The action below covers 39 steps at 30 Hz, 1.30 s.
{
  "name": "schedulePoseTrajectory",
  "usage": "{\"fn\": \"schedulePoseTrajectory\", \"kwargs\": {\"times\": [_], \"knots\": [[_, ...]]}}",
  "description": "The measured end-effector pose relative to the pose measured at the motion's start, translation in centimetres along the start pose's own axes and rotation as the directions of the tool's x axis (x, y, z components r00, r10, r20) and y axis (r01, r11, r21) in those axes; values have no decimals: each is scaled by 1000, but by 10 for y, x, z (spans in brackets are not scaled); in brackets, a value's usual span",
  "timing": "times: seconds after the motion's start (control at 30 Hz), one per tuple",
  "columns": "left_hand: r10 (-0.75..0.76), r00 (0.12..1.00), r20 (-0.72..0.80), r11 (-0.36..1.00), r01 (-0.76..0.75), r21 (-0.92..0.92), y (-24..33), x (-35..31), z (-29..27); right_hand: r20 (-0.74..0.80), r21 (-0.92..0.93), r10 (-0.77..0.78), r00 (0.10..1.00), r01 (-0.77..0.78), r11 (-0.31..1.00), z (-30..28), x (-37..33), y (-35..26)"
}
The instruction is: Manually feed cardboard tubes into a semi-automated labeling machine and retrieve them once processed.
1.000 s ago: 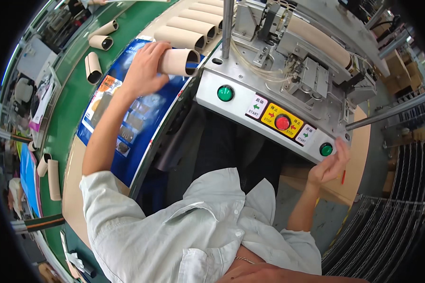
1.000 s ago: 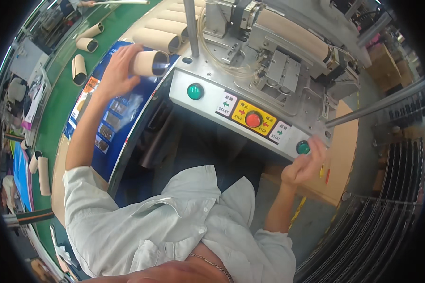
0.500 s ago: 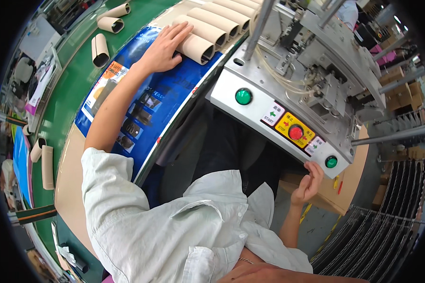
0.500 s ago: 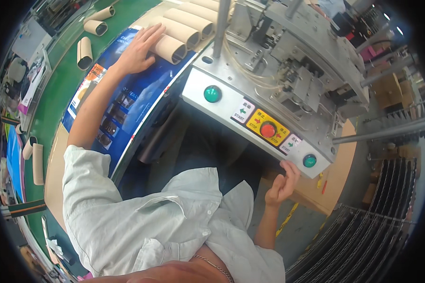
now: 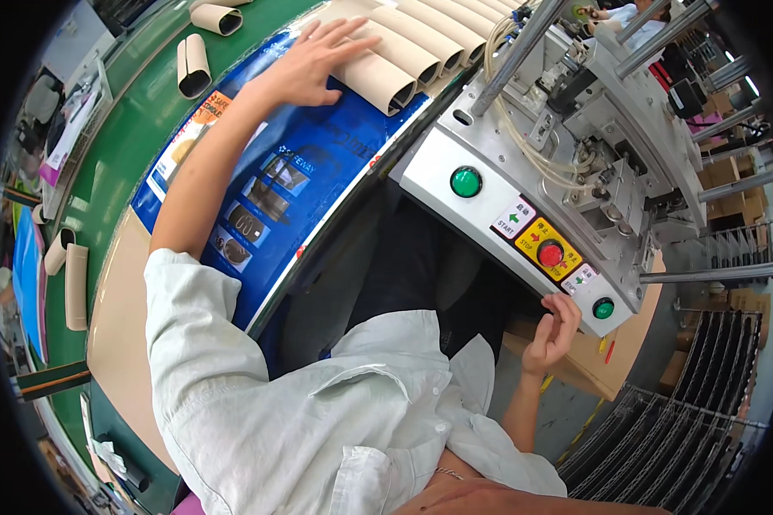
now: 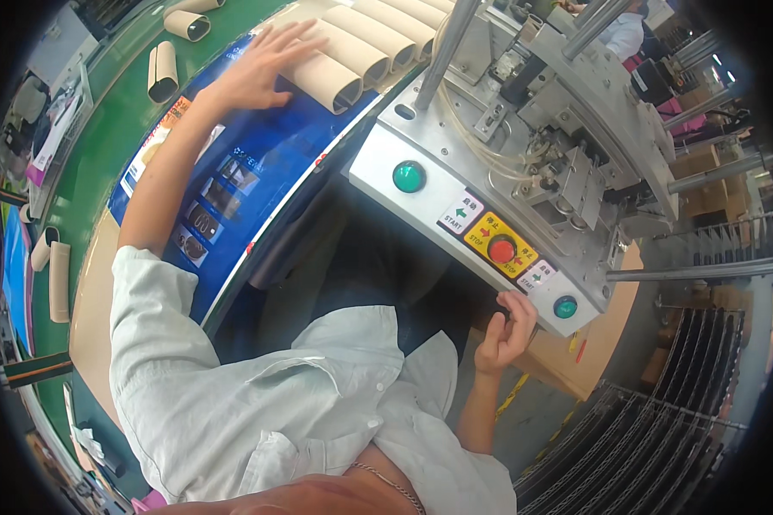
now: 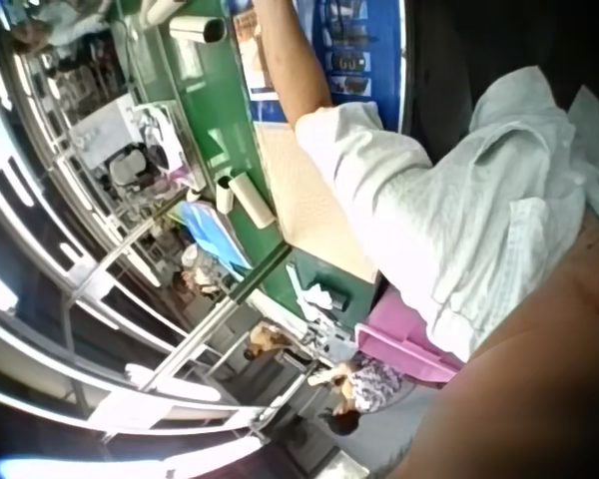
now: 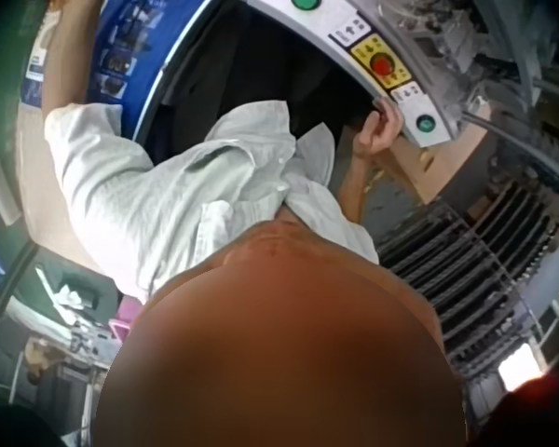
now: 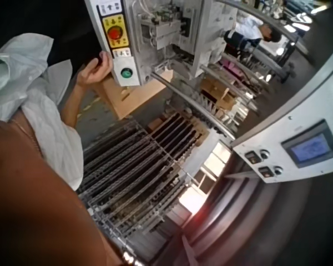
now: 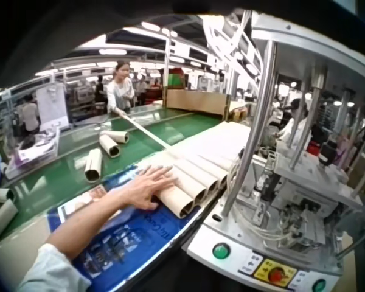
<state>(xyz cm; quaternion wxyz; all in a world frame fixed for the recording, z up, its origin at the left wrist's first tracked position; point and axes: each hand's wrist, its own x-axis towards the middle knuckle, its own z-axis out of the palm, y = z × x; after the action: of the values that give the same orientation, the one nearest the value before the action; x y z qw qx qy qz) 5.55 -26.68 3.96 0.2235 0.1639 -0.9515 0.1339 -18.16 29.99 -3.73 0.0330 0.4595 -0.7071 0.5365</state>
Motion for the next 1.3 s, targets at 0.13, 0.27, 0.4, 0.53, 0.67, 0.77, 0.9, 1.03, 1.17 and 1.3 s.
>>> {"fn": "schedulePoseTrajectory", "kwargs": {"times": [0.13,0.27,0.4,0.53,0.67,0.77,0.9,1.03,1.17,1.3], "knots": [[38,994,100,997,-44,58,20,21,9,-14,17,11,1000,-11,1000,-4,-5,3],[3,997,82,1000,-4,12,36,29,11,-56,58,46,997,-43,997,-8,-16,13],[-41,993,114,998,35,59,46,31,3,-125,143,105,986,-87,986,-9,-27,19],[-58,988,141,998,54,31,50,33,-1,-112,153,135,984,-117,981,-13,-34,17],[-50,988,145,999,49,6,51,34,-3,-127,172,166,978,-143,975,-17,-40,18],[-29,988,153,999,26,19,48,36,-5,-125,178,184,975,-160,971,-18,-43,20],[2,985,172,995,-19,101,31,27,-9,-90,191,192,977,-172,966,-14,-42,21],[-116,983,-140,977,87,-195,-36,12,-20,-88,175,187,978,-170,970,-13,-40,12],[-738,614,-280,597,788,153,-109,-33,-16,-41,167,193,980,-184,969,-8,-42,12],[-964,260,64,264,963,63,-203,-130,-43,22,240,161,987,-162,957,10,-25,5]]}}
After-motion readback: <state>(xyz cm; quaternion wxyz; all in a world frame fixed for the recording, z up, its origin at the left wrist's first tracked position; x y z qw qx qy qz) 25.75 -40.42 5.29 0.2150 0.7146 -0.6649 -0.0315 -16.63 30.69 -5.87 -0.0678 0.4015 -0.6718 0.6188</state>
